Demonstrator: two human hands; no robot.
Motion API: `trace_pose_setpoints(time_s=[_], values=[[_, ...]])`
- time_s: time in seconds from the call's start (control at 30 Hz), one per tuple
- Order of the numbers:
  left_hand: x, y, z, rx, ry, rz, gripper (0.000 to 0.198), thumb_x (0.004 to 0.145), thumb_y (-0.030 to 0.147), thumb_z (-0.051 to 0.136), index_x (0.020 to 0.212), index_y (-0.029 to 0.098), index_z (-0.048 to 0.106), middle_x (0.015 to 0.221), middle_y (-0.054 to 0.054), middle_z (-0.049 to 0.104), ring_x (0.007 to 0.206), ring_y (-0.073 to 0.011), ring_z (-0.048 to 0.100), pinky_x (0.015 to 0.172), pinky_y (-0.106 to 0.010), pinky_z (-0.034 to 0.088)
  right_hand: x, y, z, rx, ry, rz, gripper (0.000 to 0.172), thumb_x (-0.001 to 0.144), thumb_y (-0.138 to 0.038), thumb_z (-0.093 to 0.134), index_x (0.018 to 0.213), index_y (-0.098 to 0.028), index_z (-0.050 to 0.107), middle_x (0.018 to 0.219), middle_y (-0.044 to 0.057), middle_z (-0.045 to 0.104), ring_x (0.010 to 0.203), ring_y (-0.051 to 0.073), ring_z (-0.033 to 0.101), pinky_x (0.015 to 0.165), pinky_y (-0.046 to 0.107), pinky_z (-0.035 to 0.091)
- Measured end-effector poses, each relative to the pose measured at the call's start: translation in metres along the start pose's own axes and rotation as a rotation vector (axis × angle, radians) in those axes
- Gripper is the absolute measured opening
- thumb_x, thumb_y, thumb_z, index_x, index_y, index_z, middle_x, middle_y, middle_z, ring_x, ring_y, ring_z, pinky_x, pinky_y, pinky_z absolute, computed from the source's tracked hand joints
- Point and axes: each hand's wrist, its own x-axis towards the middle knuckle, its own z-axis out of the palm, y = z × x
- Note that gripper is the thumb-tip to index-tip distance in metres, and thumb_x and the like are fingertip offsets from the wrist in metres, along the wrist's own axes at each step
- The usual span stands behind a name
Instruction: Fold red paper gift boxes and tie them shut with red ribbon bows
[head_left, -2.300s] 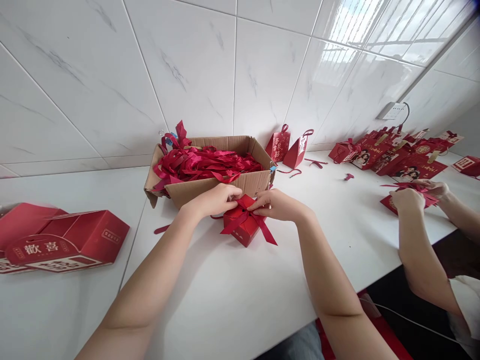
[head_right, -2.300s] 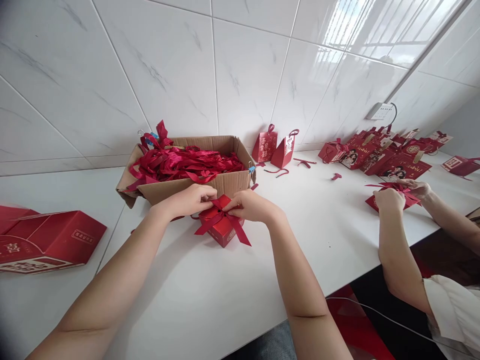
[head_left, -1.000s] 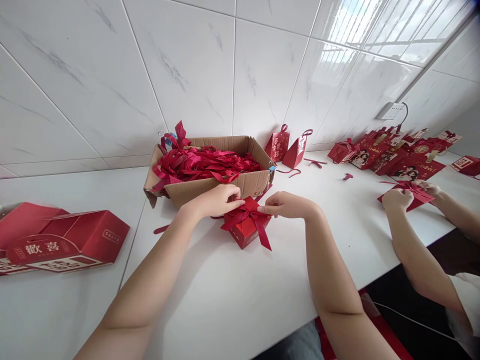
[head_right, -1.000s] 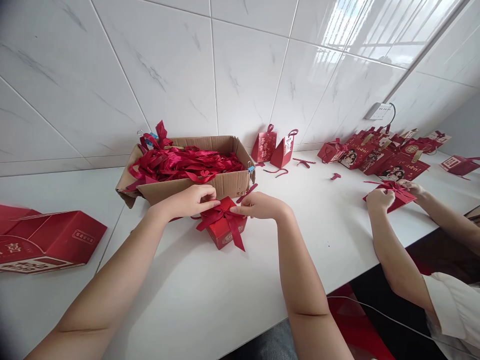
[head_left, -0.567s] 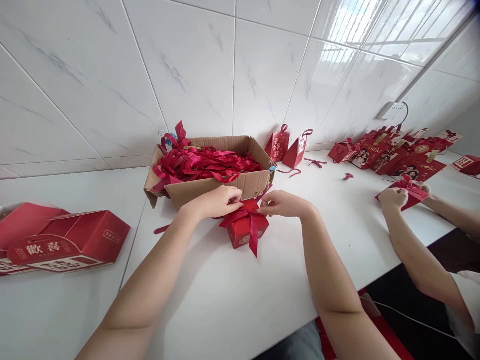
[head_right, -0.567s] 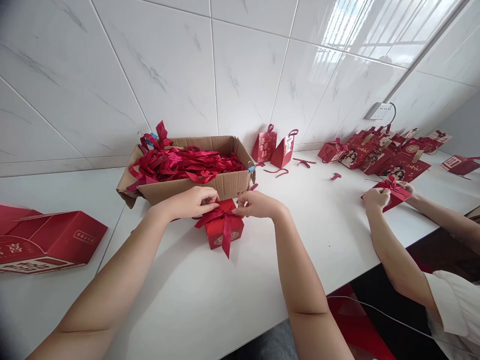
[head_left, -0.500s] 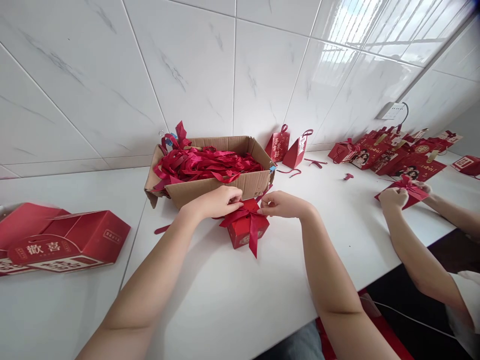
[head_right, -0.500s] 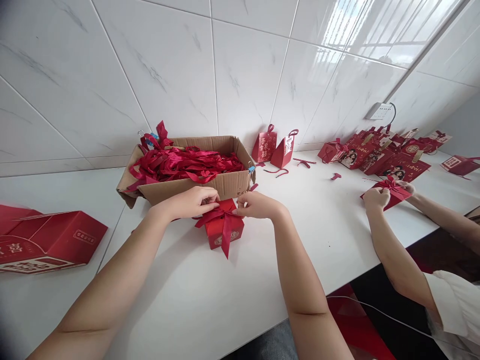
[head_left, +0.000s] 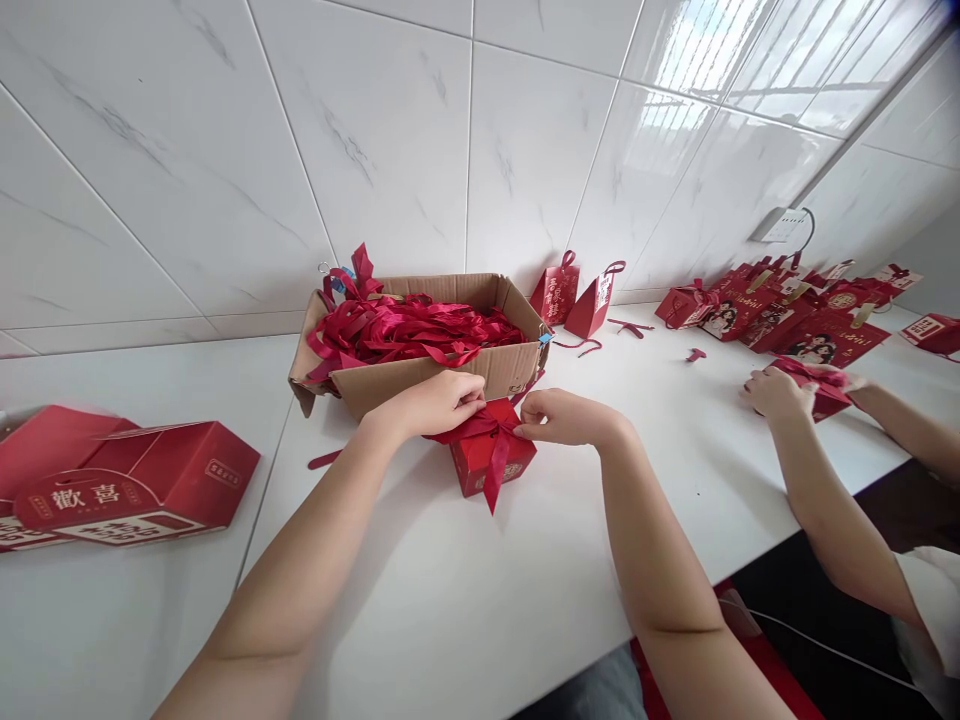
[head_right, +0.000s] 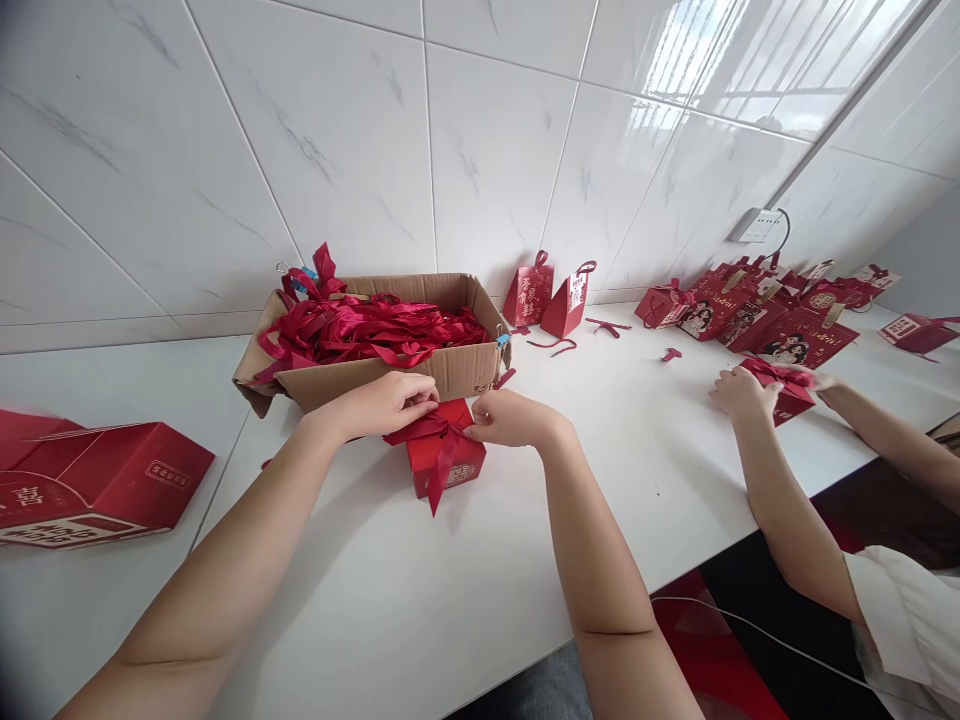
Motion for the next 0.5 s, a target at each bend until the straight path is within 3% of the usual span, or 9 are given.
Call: trace_pose_setpoints(time_s=[0.23, 0.37, 0.43, 0.5], values=[[-0.001, 0.002, -0.002, -0.021, 0.009, -0.028, 0.026, 0.090, 0.040, 0.040, 0.087, 0.021, 0.058, 0.080, -0.002, 0.064, 0.063, -0.0150, 0.054, 0.053, -0.026, 0.036, -0.002, -0.003, -0.002, 0.018, -0.024, 0.014, 0.040, 0.082, -0.043, 0.054, 0.059, -0.020, 0.032, 0.063, -0.002, 0.044, 0.056, 0.010, 0.033, 0.052, 0.027, 0.027], [-0.010, 0.010, -0.009, 0.004, 0.042, -0.081, 0.028, 0.088, 0.048, 0.046, 0.086, 0.022, 0.055, 0.077, 0.000, 0.066, 0.061, -0.0149, 0.055, 0.052, -0.026, 0.038, -0.014, 0.004, -0.010, 0.064, -0.010, 0.079, 0.043, 0.082, -0.062, 0.050, 0.070, -0.020, 0.055, 0.080, 0.003, 0.062, 0.069, 0.016, 0.052, 0.060, 0.030, 0.040], [-0.020, 0.017, -0.017, 0.017, 0.155, -0.092, 0.028, 0.084, 0.051, 0.054, 0.088, 0.024, 0.056, 0.080, 0.001, 0.067, 0.066, -0.0155, 0.059, 0.055, -0.025, 0.041, -0.021, 0.011, -0.016, 0.126, 0.042, 0.079, 0.045, 0.079, -0.065, 0.054, 0.094, -0.024, 0.064, 0.106, 0.006, 0.065, 0.090, 0.021, 0.060, 0.072, 0.033, 0.048], [-0.035, 0.025, -0.026, 0.004, 0.368, -0.100, 0.024, 0.084, 0.048, 0.055, 0.087, 0.024, 0.056, 0.076, 0.002, 0.066, 0.063, -0.0145, 0.059, 0.054, -0.024, 0.042, -0.026, 0.017, -0.019, 0.173, 0.081, 0.001, 0.055, 0.074, -0.061, 0.063, 0.120, -0.030, 0.057, 0.128, 0.005, 0.059, 0.112, 0.025, 0.056, 0.087, 0.036, 0.049]])
